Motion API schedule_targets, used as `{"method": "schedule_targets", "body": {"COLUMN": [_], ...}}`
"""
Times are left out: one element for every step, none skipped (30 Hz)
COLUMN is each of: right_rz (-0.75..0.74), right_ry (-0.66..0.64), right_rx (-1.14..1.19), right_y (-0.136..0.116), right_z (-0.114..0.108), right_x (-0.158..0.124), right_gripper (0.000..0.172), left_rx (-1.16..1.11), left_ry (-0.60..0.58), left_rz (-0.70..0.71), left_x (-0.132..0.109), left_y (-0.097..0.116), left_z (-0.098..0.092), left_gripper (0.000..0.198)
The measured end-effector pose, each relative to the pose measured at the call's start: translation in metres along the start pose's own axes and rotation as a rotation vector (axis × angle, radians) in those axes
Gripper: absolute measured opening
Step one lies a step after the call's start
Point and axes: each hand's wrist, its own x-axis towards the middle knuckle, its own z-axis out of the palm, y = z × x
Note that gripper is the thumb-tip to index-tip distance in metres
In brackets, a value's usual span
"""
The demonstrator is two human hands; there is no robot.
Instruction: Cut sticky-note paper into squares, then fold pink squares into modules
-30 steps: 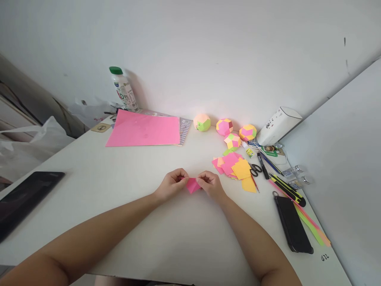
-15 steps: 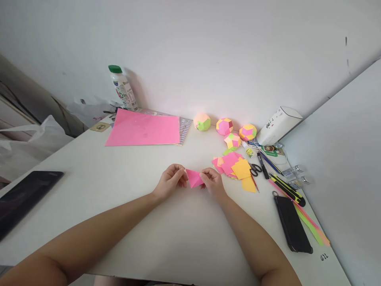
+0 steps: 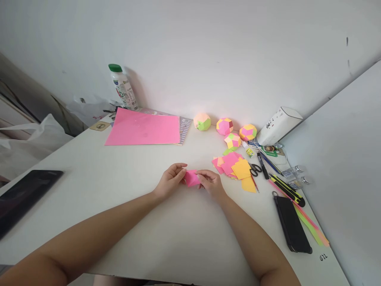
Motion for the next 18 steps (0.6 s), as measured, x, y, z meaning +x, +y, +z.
{"method": "schedule_targets", "body": {"right_rz": [-0.009, -0.023, -0.035, -0.042, -0.041, -0.031, -0.015, 0.003, 0.019, 0.033, 0.042, 0.046, 0.045, 0.037, 0.025, 0.01, -0.005, -0.016], "right_ry": [-0.012, -0.025, -0.036, -0.042, -0.037, -0.027, -0.017, -0.009, -0.006, -0.009, -0.014, -0.017, -0.018, -0.017, -0.015, -0.014, -0.013, -0.011], "right_rx": [-0.008, -0.013, -0.014, -0.011, -0.006, -0.002, 0.002, 0.007, 0.012, 0.017, 0.019, 0.019, 0.016, 0.01, 0.006, 0.005, 0.006, 0.007], "right_y": [-0.0007, -0.0014, -0.0021, -0.0026, -0.0029, -0.003, -0.003, -0.0029, -0.0028, -0.0027, -0.0026, -0.0027, -0.0028, -0.0029, -0.0029, -0.0029, -0.0028, -0.0026], "right_z": [0.0, 0.0002, 0.0004, 0.0007, 0.0011, 0.0015, 0.0018, 0.0021, 0.0023, 0.0024, 0.0025, 0.0025, 0.0025, 0.0025, 0.0025, 0.0024, 0.0023, 0.0022], "right_x": [0.0, 0.0, 0.0, 0.0, 0.0, -0.0001, -0.0001, -0.0002, -0.0003, -0.0004, -0.0004, -0.0004, -0.0003, -0.0002, -0.0001, 0.0001, 0.0002, 0.0003], "right_gripper": [0.021, 0.021, 0.021, 0.02, 0.02, 0.02, 0.021, 0.023, 0.024, 0.025, 0.025, 0.025, 0.024, 0.024, 0.023, 0.022, 0.022, 0.021], "left_rx": [-0.014, -0.032, -0.049, -0.06, -0.06, -0.051, -0.036, -0.017, 0.001, 0.018, 0.031, 0.045, 0.062, 0.079, 0.092, 0.1, 0.106, 0.111], "left_ry": [-0.004, -0.011, -0.019, -0.031, -0.05, -0.073, -0.097, -0.122, -0.145, -0.166, -0.185, -0.201, -0.216, -0.231, -0.247, -0.263, -0.278, -0.288], "left_rz": [0.012, 0.023, 0.033, 0.037, 0.037, 0.033, 0.028, 0.025, 0.022, 0.018, 0.012, 0.007, 0.004, 0.007, 0.013, 0.021, 0.03, 0.037], "left_x": [0.0004, 0.0008, 0.0012, 0.0016, 0.0019, 0.002, 0.0021, 0.002, 0.0017, 0.0014, 0.001, 0.0005, 0.0001, -0.0004, -0.0008, -0.0013, -0.0016, -0.0019], "left_y": [-0.0013, -0.0027, -0.004, -0.005, -0.0057, -0.006, -0.006, -0.0057, -0.0052, -0.0047, -0.0043, -0.0039, -0.0037, -0.0036, -0.0037, -0.0039, -0.0042, -0.0045], "left_z": [-0.0003, -0.0007, -0.0012, -0.0017, -0.0021, -0.0026, -0.003, -0.0033, -0.0037, -0.0041, -0.0044, -0.0047, -0.0049, -0.0049, -0.0049, -0.0048, -0.0046, -0.0045], "left_gripper": [0.043, 0.041, 0.039, 0.036, 0.034, 0.032, 0.032, 0.032, 0.033, 0.033, 0.034, 0.034, 0.034, 0.034, 0.034, 0.034, 0.035, 0.037]}}
